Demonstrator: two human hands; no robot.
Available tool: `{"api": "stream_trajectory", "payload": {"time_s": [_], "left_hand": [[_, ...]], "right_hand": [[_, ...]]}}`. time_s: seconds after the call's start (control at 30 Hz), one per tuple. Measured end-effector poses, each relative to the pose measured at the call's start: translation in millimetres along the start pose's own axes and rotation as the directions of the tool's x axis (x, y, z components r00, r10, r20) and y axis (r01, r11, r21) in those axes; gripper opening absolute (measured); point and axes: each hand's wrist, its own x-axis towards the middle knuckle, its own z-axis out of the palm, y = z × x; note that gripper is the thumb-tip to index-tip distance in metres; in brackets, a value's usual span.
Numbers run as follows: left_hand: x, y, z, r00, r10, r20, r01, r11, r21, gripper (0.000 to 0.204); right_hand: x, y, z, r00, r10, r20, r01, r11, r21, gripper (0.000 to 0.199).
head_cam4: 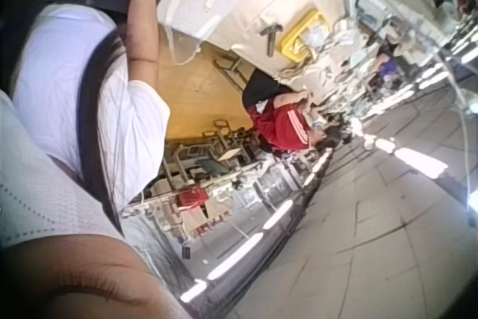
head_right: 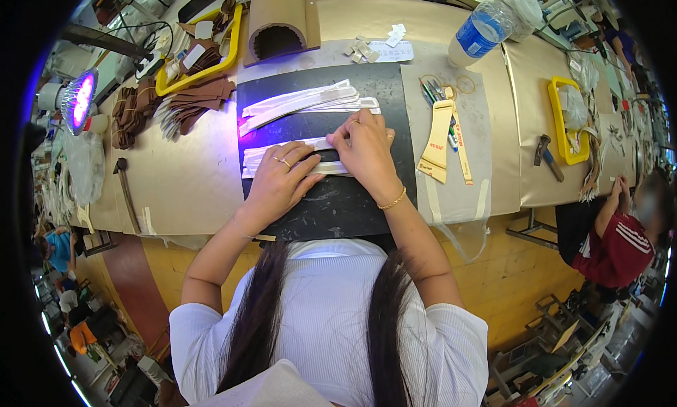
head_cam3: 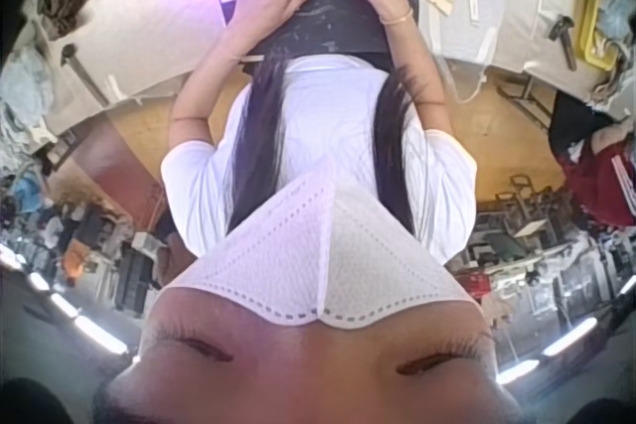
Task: The person repeatedly picks up white fabric strips from a pile on the table, folds them in half by hand, and places them back into a growing stack. The process is continuous and repetitive throughout the clip.
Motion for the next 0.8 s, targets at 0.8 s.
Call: {"api": "stream_trajectory", "payload": {"time_s": [0.8], "left_hand": [[7,1,11,0.999,-0.037,0.030,0.035,0.998,0.055,0.048]], "right_hand": [[3,4,4,0.999,-0.034,-0.039,0.031,0.997,-0.064,0.019]]}}
